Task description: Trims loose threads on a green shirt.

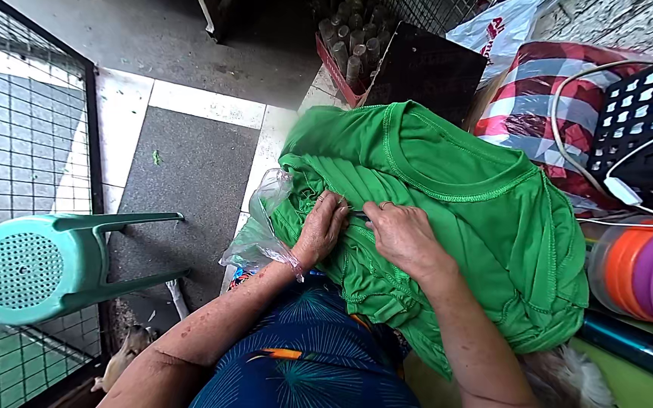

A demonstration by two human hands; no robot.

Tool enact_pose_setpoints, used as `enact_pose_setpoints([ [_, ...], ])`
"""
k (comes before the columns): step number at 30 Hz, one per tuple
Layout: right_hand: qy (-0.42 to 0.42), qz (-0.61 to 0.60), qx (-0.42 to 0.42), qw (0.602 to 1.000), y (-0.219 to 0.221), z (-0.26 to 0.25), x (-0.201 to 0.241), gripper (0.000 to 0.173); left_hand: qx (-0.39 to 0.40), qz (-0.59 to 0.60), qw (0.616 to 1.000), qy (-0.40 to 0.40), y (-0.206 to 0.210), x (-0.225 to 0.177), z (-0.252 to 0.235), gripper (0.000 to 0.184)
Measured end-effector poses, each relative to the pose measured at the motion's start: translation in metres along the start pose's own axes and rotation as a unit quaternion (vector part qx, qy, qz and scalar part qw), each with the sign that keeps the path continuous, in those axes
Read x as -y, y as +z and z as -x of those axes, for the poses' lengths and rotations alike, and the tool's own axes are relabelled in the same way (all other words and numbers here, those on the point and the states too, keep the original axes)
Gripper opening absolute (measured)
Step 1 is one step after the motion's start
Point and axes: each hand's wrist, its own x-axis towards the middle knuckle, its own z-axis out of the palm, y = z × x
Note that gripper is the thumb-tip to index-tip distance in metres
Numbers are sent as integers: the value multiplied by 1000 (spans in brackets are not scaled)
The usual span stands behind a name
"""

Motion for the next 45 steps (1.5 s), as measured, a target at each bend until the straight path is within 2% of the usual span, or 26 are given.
enact_pose_setpoints([
  [4, -2, -24, -22, 999, 3, 1, -6, 11, -20, -3, 999, -47, -1, -5, 3, 21],
  [7, 25, -113, -20, 993, -4, 3, -14, 19, -16, -16, 992, -123, -5, -18, 0, 19],
  [9, 27, -176, -48, 983, -3, 5, -21, 22, 4, -12, 989, -150, -10, -22, -3, 18],
  [14, 22, -210, -71, 975, 0, 6, -25, 22, 38, -51, 995, -82, -15, -14, -7, 24],
  [18, 15, -176, -70, 982, -1, 6, -20, 23, 12, -74, 997, -28, -11, -8, -7, 12],
  [24, -2, -113, -55, 992, 1, 7, -15, 21, 22, -19, 998, -51, -14, -7, -2, 17],
  [28, 23, -77, -23, 996, -2, 3, -7, 20, 22, 40, 994, -97, -16, -8, -1, 20],
  [35, 61, -157, -65, 984, -1, 3, -14, 24, -15, -106, 994, 22, -7, -7, -5, 12],
  [42, 32, -92, -19, 995, -6, 2, -10, 20, 19, -73, 997, -5, -13, -4, -2, 16],
  [45, 24, -46, -9, 999, -4, -1, -4, 16, 32, -4, 999, -27, -14, -2, 1, 19],
])
